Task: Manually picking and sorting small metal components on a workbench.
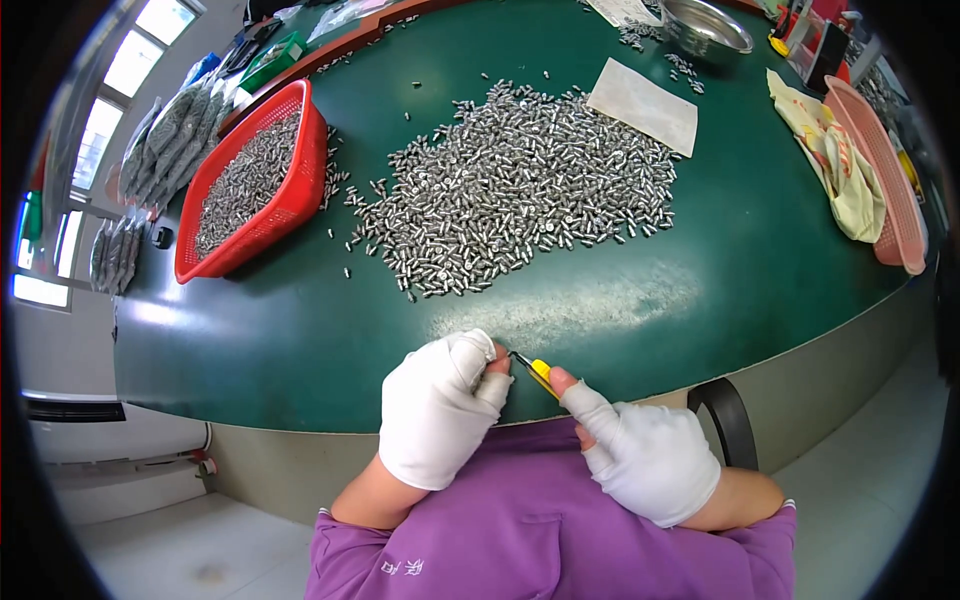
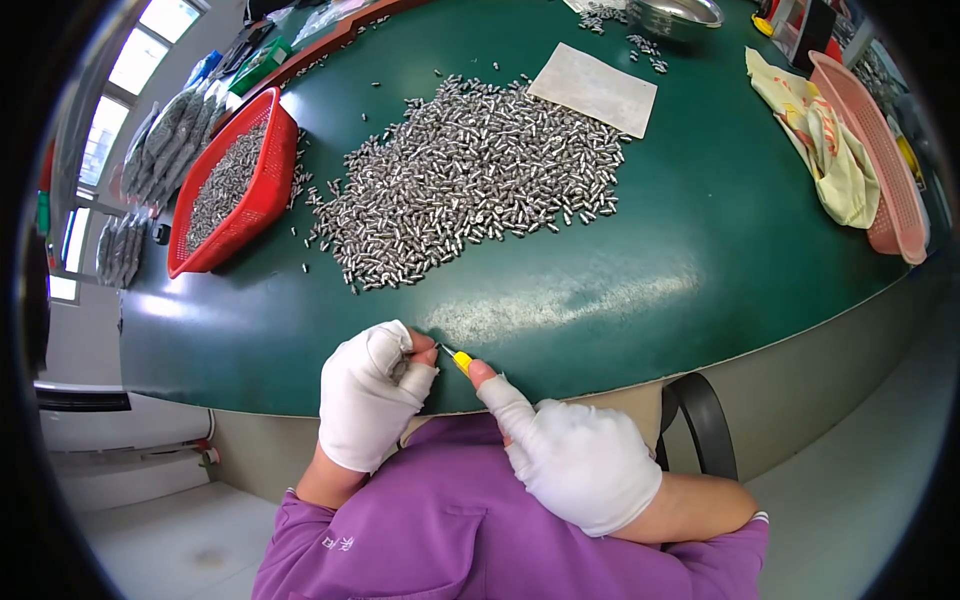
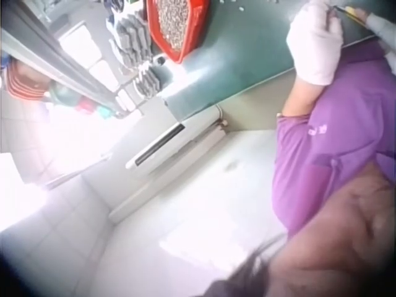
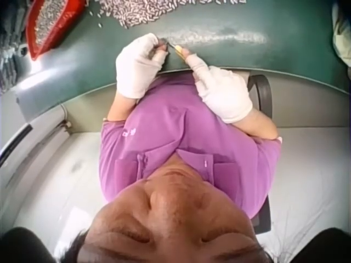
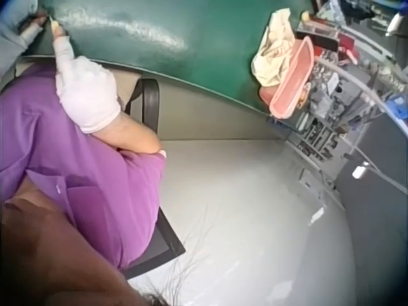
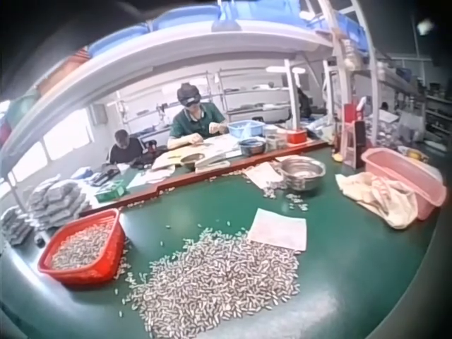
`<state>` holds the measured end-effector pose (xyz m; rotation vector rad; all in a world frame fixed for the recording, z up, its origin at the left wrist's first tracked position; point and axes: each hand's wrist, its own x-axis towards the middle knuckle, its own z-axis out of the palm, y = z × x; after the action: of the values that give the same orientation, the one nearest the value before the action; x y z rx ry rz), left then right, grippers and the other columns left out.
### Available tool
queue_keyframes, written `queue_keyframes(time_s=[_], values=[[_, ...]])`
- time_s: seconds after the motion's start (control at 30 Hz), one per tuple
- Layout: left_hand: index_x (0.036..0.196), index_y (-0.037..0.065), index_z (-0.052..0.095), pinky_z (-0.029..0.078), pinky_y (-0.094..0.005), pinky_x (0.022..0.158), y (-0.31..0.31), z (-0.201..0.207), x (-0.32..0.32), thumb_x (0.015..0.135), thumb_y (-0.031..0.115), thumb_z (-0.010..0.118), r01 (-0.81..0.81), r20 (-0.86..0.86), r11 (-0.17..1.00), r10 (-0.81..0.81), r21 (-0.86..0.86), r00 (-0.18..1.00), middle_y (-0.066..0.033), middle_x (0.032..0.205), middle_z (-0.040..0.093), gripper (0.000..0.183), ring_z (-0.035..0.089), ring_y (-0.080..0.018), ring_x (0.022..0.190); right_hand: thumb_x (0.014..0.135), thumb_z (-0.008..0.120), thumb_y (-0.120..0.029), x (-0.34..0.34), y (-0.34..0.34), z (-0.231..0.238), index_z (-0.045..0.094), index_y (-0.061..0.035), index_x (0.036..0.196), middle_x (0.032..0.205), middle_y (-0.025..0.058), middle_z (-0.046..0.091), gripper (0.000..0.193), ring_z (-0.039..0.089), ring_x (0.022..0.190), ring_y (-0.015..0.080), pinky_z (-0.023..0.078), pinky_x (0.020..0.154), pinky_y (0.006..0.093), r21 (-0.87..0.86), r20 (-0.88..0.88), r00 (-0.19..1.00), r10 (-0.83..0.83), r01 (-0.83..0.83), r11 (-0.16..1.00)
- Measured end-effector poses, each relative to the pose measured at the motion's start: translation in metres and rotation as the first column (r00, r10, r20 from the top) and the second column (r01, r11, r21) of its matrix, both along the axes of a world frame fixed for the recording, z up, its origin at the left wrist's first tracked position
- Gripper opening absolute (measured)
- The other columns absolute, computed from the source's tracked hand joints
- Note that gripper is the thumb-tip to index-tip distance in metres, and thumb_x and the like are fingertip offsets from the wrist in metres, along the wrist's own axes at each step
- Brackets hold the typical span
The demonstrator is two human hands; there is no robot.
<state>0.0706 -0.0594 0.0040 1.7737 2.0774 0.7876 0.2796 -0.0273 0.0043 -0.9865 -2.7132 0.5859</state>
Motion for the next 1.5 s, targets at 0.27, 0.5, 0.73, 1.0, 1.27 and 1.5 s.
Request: queue_keyframes(time_s=[0.27, 0.5, 0.73, 1.0, 1.27, 1.5], values=[[0.083, 0.003, 0.064, 0.050, -0.0268, 0.059, 0.002, 0.005, -0.001, 0.077, -0.003, 0.071, 0.004, 0.034, 0.999, -0.003, -0.038, 0.999, -0.0078, 0.073, 0.063, 0.011, 0.062, -0.0168, 0.061, 0.084, 0.063, -0.014, -0.003, 0.021, 0.022, 0.050, -0.0152, 0.141, 0.057, 0.0030, 0.059, 0.059, 0.058, 0.046, 0.0210, 0.046, 0.044, 0.0362, -0.101, 0.050, 0.996, 0.079, -0.074, 0.992], [0.086, 0.003, 0.064, 0.049, -0.0249, 0.060, 0.001, 0.004, -0.004, 0.080, -0.001, 0.070, 0.016, 0.062, 0.999, -0.014, -0.040, 0.998, -0.0049, 0.073, 0.063, 0.009, 0.059, -0.0118, 0.062, 0.084, 0.061, -0.018, 0.000, 0.021, 0.023, 0.052, -0.0179, 0.141, 0.058, 0.0022, 0.055, 0.057, 0.058, 0.047, 0.0204, 0.048, 0.044, 0.0356, 0.081, 0.124, 0.991, 0.055, -0.065, 0.995], [0.100, 0.007, 0.053, 0.030, -0.0195, 0.049, -0.005, 0.007, -0.019, 0.094, 0.017, 0.063, -0.058, 0.945, 0.993, 0.116, -0.103, 0.307, 0.0011, 0.076, 0.054, 0.016, 0.039, -0.0044, 0.056, 0.080, 0.060, 0.003, 0.035, 0.078, 0.014, 0.053, -0.0201, 0.140, 0.102, 0.0125, 0.061, 0.064, 0.059, 0.089, 0.0318, 0.049, 0.079, 0.0416, 0.388, -0.084, 0.871, -0.483, 0.475, 0.790], [0.103, 0.012, 0.056, 0.027, -0.0186, 0.047, 0.008, -0.014, -0.019, 0.091, 0.027, 0.071, 0.026, 0.995, 0.999, -0.023, 0.026, -0.094, -0.0089, 0.098, 0.061, 0.024, 0.034, -0.0044, 0.053, 0.073, 0.069, -0.006, 0.020, 0.110, 0.008, 0.067, -0.0136, 0.109, 0.109, 0.0117, 0.062, 0.036, 0.061, 0.098, 0.0290, 0.049, 0.080, 0.0398, 0.614, -0.171, 0.957, -0.234, 0.289, 0.735], [0.102, 0.012, 0.055, 0.028, -0.0200, 0.048, 0.008, -0.014, -0.010, 0.089, 0.013, 0.071, -0.010, 0.987, 0.996, -0.091, 0.090, -0.135, -0.0094, 0.093, 0.058, 0.021, 0.033, -0.0052, 0.052, 0.076, 0.059, -0.019, -0.044, 0.132, 0.013, 0.062, -0.0118, 0.081, 0.086, 0.0052, 0.058, 0.010, 0.058, 0.085, 0.0232, 0.046, 0.072, 0.0361, 0.542, 0.033, 0.959, 0.283, -0.255, 0.801], [0.104, 0.010, 0.062, 0.026, -0.0222, 0.050, 0.009, -0.015, -0.014, 0.092, 0.024, 0.069, 0.017, 0.977, 0.991, -0.129, 0.134, -0.168, -0.0002, 0.074, 0.046, 0.020, 0.031, -0.0071, 0.054, 0.078, 0.057, -0.020, -0.054, 0.143, 0.012, 0.061, -0.0133, 0.073, 0.081, 0.0027, 0.055, 0.009, 0.057, 0.082, 0.0202, 0.045, 0.071, 0.0341, 0.586, 0.107, 0.924, 0.368, -0.358, 0.727]])
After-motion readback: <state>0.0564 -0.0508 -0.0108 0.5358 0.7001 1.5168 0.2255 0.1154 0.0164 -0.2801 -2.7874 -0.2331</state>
